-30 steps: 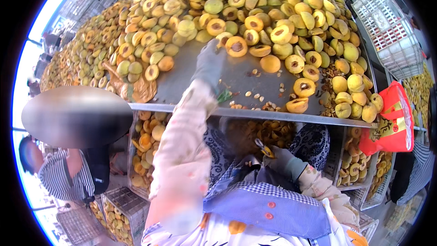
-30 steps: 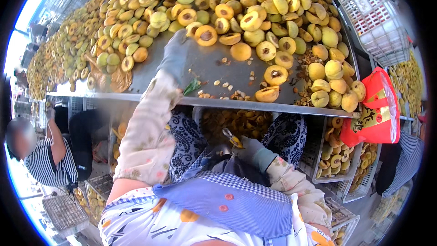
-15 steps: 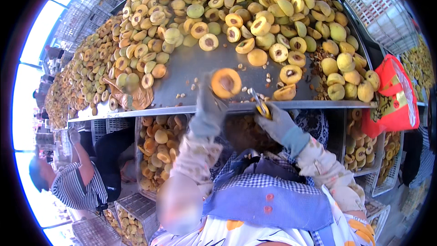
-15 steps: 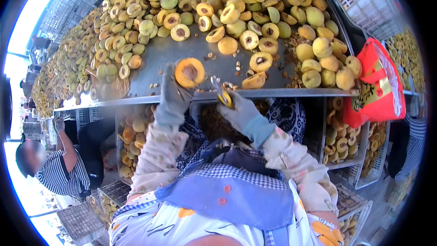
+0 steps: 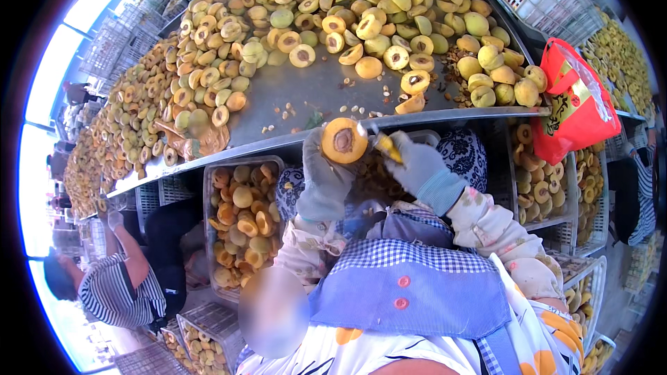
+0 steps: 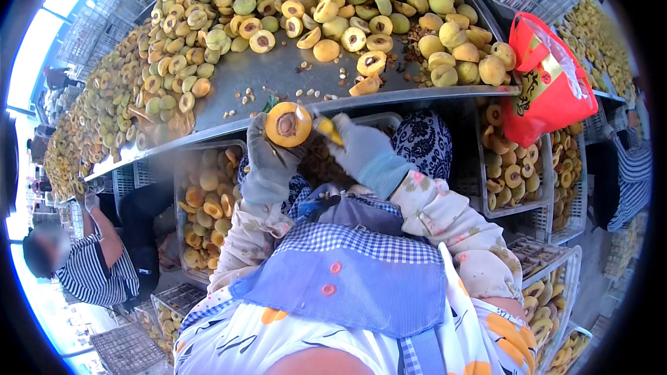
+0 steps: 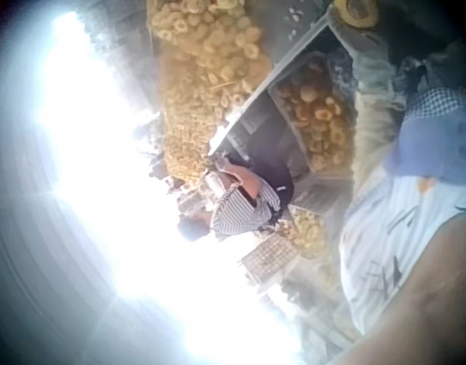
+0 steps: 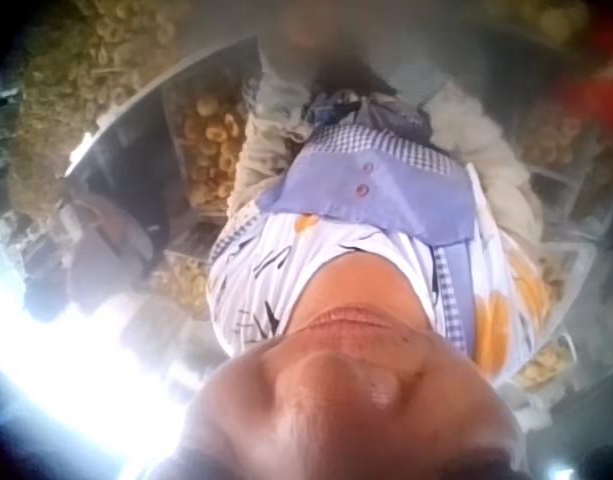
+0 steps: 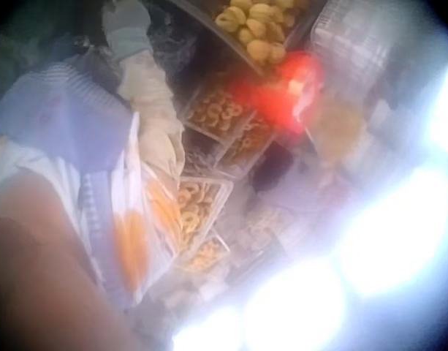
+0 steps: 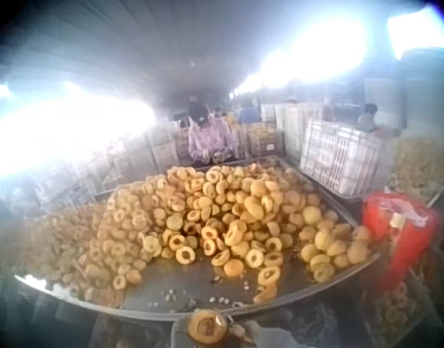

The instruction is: The person uses a small knife to remove the pits from fresh apricots on a metal table. They place the pitted fruit into a white plastic crate and periodically transfer the crate to a larger stack. The person also handles a crate of apricot pits, pouring them onto the table.

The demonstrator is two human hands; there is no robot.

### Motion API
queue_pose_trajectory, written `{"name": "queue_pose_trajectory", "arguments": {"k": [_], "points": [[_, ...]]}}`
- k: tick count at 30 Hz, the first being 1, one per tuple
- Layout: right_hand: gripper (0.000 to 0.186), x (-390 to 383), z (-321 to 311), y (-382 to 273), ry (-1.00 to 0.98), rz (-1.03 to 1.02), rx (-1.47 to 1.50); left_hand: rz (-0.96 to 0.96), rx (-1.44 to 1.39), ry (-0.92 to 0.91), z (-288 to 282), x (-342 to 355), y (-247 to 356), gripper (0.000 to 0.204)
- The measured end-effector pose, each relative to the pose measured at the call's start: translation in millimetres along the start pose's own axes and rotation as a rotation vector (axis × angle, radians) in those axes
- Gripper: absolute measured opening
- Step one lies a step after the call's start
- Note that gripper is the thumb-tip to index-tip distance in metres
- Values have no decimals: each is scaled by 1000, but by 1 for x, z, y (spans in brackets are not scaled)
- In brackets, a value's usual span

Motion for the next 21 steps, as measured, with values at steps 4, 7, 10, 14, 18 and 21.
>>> {"name": "queue_pose_trajectory", "arguments": {"k": [4, 7, 10, 14, 18, 21], "points": [[41, -10, 5, -13, 23, -17, -38, 203, 261, 3, -2, -4, -5, 43], [44, -9, 10, -13, -10, 14, -76, 485, 638, -48, -11, -8, -10, 40], [47, -12, 13, -7, -61, 41, -88, 316, 360, -10, 2, -14, -17, 39], [51, -13, 20, -2, -160, -27, 58, 105, 180, 244, 5, -15, -25, 40], [54, -9, 18, 0, -272, -59, -30, 130, 196, 298, -15, -3, -29, 41], [56, -4, 25, -10, -311, -99, -18, 174, 193, 100, -16, -12, -29, 39]]}}
Point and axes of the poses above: each hand's wrist, its own x-axis towards the middle knuckle, its own z-axis out of the palm, y = z × x, the point moved 3 cm from there along x, towards the middle knuckle, and after that the axes turned 6 degrees about -x, right-handed, at the moved point
